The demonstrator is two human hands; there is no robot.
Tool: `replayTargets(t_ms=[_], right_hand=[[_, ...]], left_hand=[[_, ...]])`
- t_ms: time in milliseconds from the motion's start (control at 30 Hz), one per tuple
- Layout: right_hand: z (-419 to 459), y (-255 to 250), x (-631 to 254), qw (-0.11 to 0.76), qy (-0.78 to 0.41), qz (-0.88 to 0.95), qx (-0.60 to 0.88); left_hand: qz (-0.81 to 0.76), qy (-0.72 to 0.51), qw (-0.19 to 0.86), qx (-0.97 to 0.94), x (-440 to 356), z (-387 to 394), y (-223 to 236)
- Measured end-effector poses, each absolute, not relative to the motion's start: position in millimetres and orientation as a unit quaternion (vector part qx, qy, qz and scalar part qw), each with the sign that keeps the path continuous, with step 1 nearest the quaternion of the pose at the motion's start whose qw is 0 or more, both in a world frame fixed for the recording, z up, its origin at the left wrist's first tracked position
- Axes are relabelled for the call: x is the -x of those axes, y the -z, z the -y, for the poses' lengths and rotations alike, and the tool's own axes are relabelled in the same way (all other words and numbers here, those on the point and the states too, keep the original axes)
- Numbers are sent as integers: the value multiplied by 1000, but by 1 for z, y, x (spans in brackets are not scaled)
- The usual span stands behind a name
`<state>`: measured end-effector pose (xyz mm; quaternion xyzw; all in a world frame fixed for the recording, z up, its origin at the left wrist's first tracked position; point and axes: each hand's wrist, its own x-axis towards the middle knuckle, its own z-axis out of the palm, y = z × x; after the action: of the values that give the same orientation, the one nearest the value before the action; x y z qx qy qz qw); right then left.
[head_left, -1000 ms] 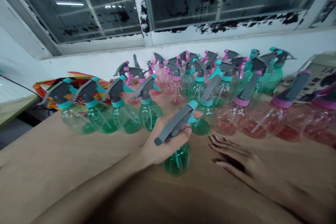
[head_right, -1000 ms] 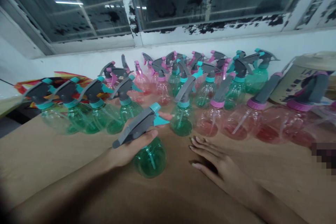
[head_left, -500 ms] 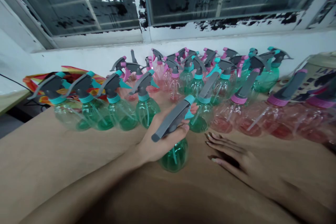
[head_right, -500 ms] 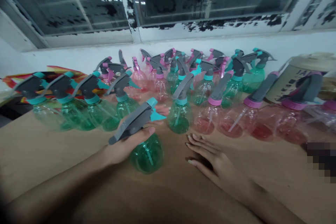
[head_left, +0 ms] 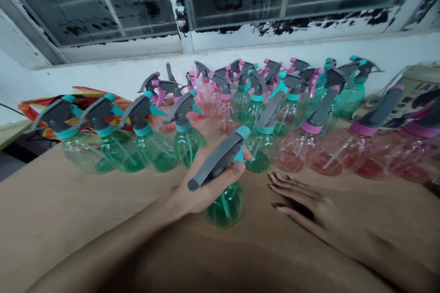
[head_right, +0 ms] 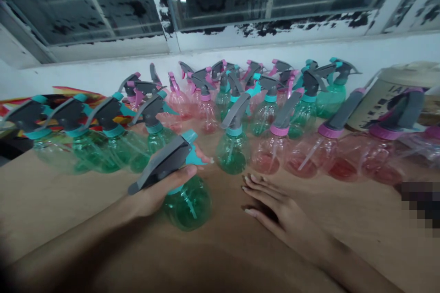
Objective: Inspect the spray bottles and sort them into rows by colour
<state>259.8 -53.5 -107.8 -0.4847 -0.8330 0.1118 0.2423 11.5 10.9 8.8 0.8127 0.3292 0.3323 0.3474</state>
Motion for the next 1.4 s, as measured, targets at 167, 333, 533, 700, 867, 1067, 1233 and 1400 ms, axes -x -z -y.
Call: replayTargets(t_ms=[167, 333, 533, 700, 867, 1067, 1233, 1400], right_hand=[[53, 109, -260, 250, -109, 834, 480], [53, 108, -259, 247, -108, 834, 482], [53, 107, -259, 249, -105, 833, 482], [51, 110, -260, 245, -101, 835, 483], [52, 110, -260, 238, -108, 833, 488], [54, 108, -260, 242, -102, 834, 485], [53, 107, -259, 238, -94, 837, 483], [53, 108, -260, 245, -100, 834, 484]], left_hand=[[-328, -326, 352, -814, -11, -9, -10], [-342, -331, 370, -798, -14, -7, -11], [-401, -342, 357, -771, -17, -5, -4], [-410, -337, 347, -773, -16, -4, -1], [-412, -337, 334, -778, -15, -4, 0], [-397, -337, 350, -778, -15, -4, -2], [-357, -337, 384, -782, -17, -4, -5], [-360, -337, 362, -791, -16, -5, -7]])
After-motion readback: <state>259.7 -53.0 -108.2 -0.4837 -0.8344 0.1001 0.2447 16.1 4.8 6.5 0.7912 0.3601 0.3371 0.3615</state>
